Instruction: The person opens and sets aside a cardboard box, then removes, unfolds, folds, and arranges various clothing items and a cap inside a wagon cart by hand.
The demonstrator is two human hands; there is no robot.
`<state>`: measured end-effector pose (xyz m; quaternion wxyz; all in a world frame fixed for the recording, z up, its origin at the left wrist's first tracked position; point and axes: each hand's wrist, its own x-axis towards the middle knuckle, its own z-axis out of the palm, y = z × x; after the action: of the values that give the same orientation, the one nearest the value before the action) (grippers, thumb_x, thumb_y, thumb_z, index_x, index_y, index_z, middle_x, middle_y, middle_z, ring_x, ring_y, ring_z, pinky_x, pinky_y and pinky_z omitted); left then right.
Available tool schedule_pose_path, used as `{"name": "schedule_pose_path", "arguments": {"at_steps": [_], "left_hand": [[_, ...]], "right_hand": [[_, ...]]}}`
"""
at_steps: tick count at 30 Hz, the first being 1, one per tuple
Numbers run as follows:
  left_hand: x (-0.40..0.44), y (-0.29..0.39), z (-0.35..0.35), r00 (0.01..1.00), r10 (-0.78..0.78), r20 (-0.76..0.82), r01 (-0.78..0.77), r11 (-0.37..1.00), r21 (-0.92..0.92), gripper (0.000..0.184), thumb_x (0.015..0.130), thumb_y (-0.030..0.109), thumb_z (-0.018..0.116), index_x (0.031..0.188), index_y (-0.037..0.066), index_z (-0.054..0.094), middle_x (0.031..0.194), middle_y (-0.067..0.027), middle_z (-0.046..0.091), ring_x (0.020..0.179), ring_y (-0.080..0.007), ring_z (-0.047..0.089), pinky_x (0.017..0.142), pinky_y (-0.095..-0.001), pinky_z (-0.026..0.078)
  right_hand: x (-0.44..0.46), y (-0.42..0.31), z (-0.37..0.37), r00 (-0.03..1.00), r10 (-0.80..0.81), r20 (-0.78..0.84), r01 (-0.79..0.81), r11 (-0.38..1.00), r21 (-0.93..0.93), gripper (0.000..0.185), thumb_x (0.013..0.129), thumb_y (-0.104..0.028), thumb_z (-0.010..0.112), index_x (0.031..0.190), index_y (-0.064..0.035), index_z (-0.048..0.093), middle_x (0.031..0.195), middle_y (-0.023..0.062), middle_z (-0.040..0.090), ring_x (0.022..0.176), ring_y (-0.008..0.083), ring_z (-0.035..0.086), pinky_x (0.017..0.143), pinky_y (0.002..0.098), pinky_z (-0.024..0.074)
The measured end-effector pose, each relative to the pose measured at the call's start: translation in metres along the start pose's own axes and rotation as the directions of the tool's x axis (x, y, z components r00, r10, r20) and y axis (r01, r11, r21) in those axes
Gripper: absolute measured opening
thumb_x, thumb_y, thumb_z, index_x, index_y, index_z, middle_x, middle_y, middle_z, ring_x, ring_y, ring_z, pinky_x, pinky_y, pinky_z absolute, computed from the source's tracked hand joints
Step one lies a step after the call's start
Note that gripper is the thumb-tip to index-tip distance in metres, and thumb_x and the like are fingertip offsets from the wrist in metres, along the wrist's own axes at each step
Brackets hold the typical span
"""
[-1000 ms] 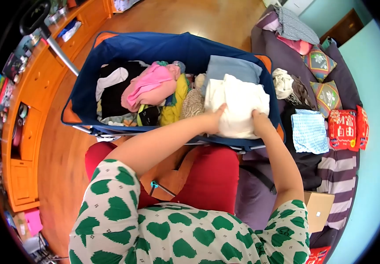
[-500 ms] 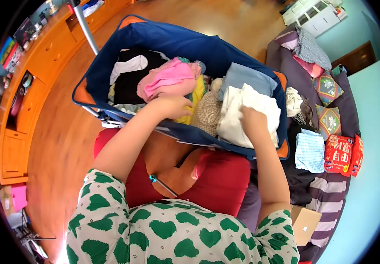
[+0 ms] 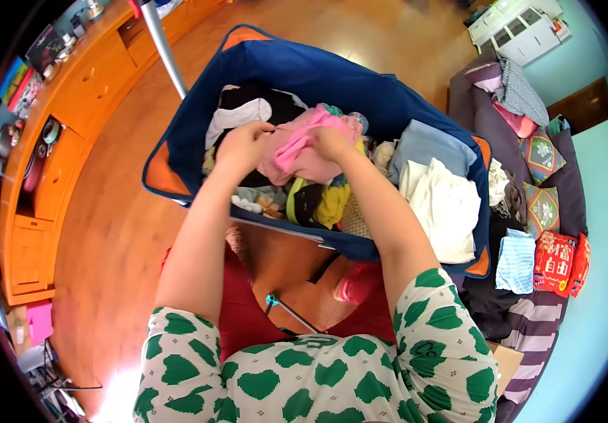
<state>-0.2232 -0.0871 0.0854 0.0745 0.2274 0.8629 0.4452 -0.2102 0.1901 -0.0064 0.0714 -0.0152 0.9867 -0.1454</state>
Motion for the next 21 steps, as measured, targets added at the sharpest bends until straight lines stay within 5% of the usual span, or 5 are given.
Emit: {"name": "schedule_pose_path", "arguments": {"at_steps": [3, 6, 8, 12, 21], "left_hand": [[-0.002, 0.017, 0.011, 0.999, 0.001, 0.051, 0.002, 0.999, -0.052, 0.055, 0.086, 0.026, 0.071, 0.137, 0.011, 0.058, 0.119, -0.0168, 0.069, 0.11, -0.031, 0.067, 0.095, -0.0374, 0.052], [-0.005, 0.022, 0.036, 0.985, 0.175, -0.007, -0.175, 0.984, -0.031, 0.114, 0.067, 0.043, 0.087, 0.158, 0.009, 0.028, 0.142, -0.0276, 0.051, 0.13, -0.04, 0.054, 0.109, -0.0408, 0.044], [-0.011, 0.043, 0.046, 0.99, 0.067, 0.122, -0.027, 0.953, -0.301, 0.117, 0.069, 0.046, 0.089, 0.158, 0.006, 0.024, 0.141, -0.0257, 0.054, 0.128, -0.0352, 0.056, 0.108, -0.0399, 0.044], [-0.054, 0.101, 0.046, 0.847, 0.21, 0.489, 0.351, 0.471, -0.809, 0.058, 0.099, 0.031, 0.067, 0.145, 0.0, 0.047, 0.126, -0.0108, 0.065, 0.112, -0.0164, 0.063, 0.095, -0.0314, 0.052], [-0.096, 0.137, 0.092, 0.855, 0.116, 0.506, 0.461, 0.28, -0.842, 0.063, 0.106, 0.05, 0.045, 0.148, 0.003, 0.043, 0.144, -0.0115, 0.054, 0.128, -0.0204, 0.056, 0.108, -0.0357, 0.045]], "right_hand": [[-0.012, -0.015, -0.033, 0.99, 0.117, -0.073, -0.121, 0.992, -0.045, 0.035, 0.096, -0.024, 0.061, 0.126, -0.0059, 0.064, 0.122, 0.0163, 0.069, 0.102, 0.0297, 0.068, 0.087, 0.0386, 0.052], [-0.053, -0.022, -0.063, 0.95, 0.226, -0.215, 0.056, 0.554, 0.831, 0.031, 0.103, -0.025, 0.056, 0.126, -0.0045, 0.063, 0.12, 0.0116, 0.07, 0.101, 0.0224, 0.069, 0.086, 0.0359, 0.0536], [-0.112, -0.066, -0.108, 0.973, 0.223, -0.066, 0.075, -0.031, 0.997, 0.034, 0.106, -0.029, 0.054, 0.128, -0.0033, 0.061, 0.121, 0.0082, 0.069, 0.107, 0.0174, 0.067, 0.092, 0.0343, 0.0535], [-0.213, -0.111, -0.138, 0.967, 0.255, 0.03, 0.071, -0.376, 0.924, 0.05, 0.108, -0.041, 0.046, 0.143, -0.0049, 0.048, 0.139, 0.0101, 0.059, 0.126, 0.0214, 0.058, 0.107, 0.0404, 0.0471], [-0.271, -0.068, -0.111, 0.96, 0.182, -0.213, 0.244, -0.168, 0.955, 0.067, 0.092, -0.016, 0.065, 0.152, -0.0026, 0.038, 0.144, 0.0083, 0.053, 0.128, 0.0187, 0.055, 0.109, 0.0329, 0.0425]]}}
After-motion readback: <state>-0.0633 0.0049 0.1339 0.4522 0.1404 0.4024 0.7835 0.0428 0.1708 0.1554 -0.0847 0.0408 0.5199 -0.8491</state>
